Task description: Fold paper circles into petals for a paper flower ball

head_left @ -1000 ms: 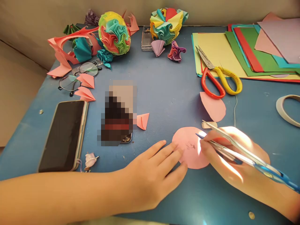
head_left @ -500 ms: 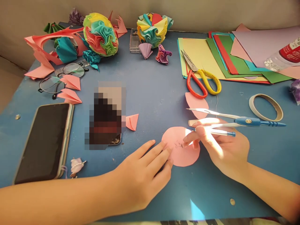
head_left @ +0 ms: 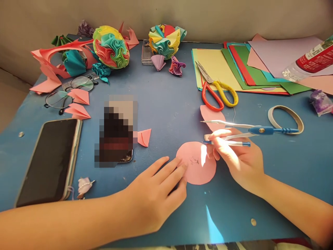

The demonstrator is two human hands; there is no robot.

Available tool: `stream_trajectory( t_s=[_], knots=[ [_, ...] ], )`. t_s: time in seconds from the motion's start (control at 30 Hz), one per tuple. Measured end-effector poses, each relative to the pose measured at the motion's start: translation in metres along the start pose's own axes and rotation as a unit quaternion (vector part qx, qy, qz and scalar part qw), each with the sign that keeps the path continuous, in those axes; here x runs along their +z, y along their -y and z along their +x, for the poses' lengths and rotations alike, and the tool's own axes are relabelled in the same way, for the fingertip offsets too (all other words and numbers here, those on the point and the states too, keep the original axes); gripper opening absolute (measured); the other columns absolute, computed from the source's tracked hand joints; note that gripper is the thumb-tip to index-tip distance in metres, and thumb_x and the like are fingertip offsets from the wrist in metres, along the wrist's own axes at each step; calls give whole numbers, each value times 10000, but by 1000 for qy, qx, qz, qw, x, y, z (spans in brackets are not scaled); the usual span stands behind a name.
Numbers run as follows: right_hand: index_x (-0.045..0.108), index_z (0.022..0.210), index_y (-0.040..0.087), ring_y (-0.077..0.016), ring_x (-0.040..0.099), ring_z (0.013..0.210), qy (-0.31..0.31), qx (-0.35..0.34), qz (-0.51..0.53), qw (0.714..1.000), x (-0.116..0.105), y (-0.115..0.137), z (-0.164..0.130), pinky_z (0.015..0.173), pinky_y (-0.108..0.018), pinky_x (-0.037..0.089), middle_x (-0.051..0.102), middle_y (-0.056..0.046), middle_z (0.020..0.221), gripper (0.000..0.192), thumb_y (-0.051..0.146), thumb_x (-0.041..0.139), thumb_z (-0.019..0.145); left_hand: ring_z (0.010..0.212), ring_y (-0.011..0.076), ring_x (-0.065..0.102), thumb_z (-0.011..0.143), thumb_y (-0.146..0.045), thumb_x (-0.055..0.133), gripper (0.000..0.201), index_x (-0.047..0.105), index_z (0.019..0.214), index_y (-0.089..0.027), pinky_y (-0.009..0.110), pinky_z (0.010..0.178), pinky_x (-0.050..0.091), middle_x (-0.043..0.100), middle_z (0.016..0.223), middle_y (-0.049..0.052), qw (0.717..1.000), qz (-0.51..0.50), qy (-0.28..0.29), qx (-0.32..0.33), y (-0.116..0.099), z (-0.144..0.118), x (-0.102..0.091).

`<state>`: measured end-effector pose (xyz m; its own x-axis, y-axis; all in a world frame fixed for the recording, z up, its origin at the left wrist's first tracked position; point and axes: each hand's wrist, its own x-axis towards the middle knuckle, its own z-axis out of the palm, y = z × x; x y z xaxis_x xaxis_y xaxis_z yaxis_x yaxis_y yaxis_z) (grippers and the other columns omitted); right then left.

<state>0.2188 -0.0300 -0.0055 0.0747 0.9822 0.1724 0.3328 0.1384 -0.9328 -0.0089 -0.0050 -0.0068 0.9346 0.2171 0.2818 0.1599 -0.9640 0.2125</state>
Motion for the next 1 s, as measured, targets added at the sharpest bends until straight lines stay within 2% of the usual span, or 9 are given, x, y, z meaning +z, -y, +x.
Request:
stream_trajectory(
  t_s=[0.13, 0.23, 0.43, 0.6, 0.7, 0.83, 1.0],
  knots=[
    [527, 748, 167, -68, 456, 541, 5, 3, 85, 996, -5, -6, 3, 459, -185, 377, 493, 0, 686, 161, 236, 467, 881, 1164, 310, 467, 774, -109, 495, 268, 595, 1020, -72, 457, 968, 387, 526, 1228, 196, 1000, -12, -2, -15, -2, 1, -2],
    [507, 734, 165, -72, 417, 555, -17, 3, 106, 994, -11, -10, 6, 445, -176, 338, 461, 2, 653, 223, 304, 442, 896, 1167, 301, 464, 804, -130, 475, 253, 591, 1024, -82, 455, 967, 387, 525, 1232, 185, 1000, -15, -1, -17, -3, 1, -3],
    [571, 788, 177, -93, 445, 600, 2, -1, -40, 999, -34, -5, 11, 490, -208, 375, 500, -21, 732, 308, 408, 403, 903, 1185, 285, 441, 835, -136, 437, 288, 561, 1093, -101, 454, 965, 386, 502, 1262, 157, 1000, -10, 24, -9, -1, 1, -4],
    [561, 885, 198, -117, 531, 630, -48, -2, -70, 996, -65, 1, 28, 572, -257, 483, 547, -31, 853, 228, 405, 586, 792, 1204, 280, 415, 834, -89, 417, 302, 555, 1102, -106, 460, 969, 379, 480, 1286, 153, 1000, -5, 22, -4, -3, 1, -4],
    [542, 792, 176, -120, 533, 566, -68, 28, -75, 994, -88, -8, 42, 534, -257, 476, 542, -17, 723, 252, 408, 628, 745, 1220, 275, 397, 835, -61, 404, 323, 549, 1120, -115, 467, 980, 366, 470, 1295, 145, 1000, -11, 17, -14, -4, 1, -5],
    [501, 623, 155, -81, 435, 457, -114, 52, -80, 989, -112, -28, 55, 423, -213, 368, 482, -2, 574, 339, 451, 571, 772, 1231, 286, 383, 822, -47, 411, 340, 543, 1128, -111, 465, 969, 379, 458, 1304, 147, 1000, -6, 20, 5, -3, 2, -5],
    [471, 535, 149, -72, 397, 406, -98, 79, -164, 978, -115, -39, 59, 419, -214, 327, 425, 8, 477, 468, 512, 475, 829, 1230, 274, 392, 832, -39, 388, 338, 541, 1123, -116, 454, 972, 382, 475, 1289, 138, 1000, -10, 10, -12, -5, 3, -5]
  ],
)
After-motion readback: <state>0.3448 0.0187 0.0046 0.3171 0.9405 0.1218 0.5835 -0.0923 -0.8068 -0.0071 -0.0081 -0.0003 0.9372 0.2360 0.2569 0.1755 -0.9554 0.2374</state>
